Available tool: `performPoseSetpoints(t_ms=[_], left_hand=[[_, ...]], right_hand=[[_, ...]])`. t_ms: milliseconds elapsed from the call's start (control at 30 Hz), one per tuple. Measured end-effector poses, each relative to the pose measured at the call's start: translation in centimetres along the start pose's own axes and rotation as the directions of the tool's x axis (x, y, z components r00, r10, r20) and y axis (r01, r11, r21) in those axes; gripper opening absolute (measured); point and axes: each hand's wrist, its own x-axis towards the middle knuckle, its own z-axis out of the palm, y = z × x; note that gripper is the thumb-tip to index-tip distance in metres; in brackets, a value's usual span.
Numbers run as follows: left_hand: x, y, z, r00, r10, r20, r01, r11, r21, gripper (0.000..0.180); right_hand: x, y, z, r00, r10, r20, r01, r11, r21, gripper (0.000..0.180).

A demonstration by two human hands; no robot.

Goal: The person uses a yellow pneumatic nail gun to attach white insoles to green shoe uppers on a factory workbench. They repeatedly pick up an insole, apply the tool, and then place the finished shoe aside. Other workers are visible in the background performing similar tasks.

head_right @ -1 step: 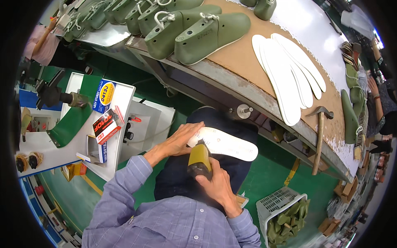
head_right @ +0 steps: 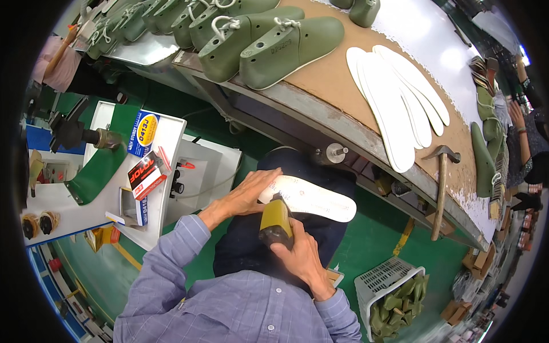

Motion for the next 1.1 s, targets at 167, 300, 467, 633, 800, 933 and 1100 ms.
performPoseSetpoints(t_ms=[167,300,467,633,800,933,1100], left_hand=[[0.9,0.8,-1.0,0.997,0.079,0.011,-0.080,0.980,0.184,0.108],[3.5,3.1,0.2,0.999,-0.002,0.035,-0.012,0.926,0.379,0.121],[3.7,7.2,-1.3,0.997,0.056,0.054,-0.073,0.914,0.400,0.105],[3.2,11.3,-6.0,0.789,0.612,0.054,-0.558,0.677,0.480,0.084],[7.4,16.9,-9.7,0.832,0.527,-0.172,-0.383,0.771,0.509,0.110],[9.4,19.2,-8.4,0.825,0.482,-0.296,-0.423,0.873,0.245,0.124],[13.9,12.0,-7.0,0.798,0.088,-0.596,-0.101,0.995,0.013,0.075]], right_hand=[[-3.2,-0.2,-2.4,0.992,-0.004,0.129,0.036,0.968,-0.249,0.085],[-4.2,0.3,-1.9,0.998,-0.008,0.058,0.030,0.921,-0.389,0.084],[-6.6,8.0,-2.7,0.903,0.407,-0.136,-0.190,0.665,0.722,0.092],[-8.1,7.2,-7.0,0.982,-0.103,0.157,-0.170,-0.135,0.976,0.105],[-5.2,-3.0,-10.6,0.910,-0.163,-0.381,0.414,0.409,0.813,0.076],[-1.0,-8.5,-13.8,0.804,-0.471,-0.363,0.565,0.794,0.223,0.064],[6.7,-8.1,-22.8,0.567,-0.460,-0.684,0.367,0.884,-0.290,0.031]])
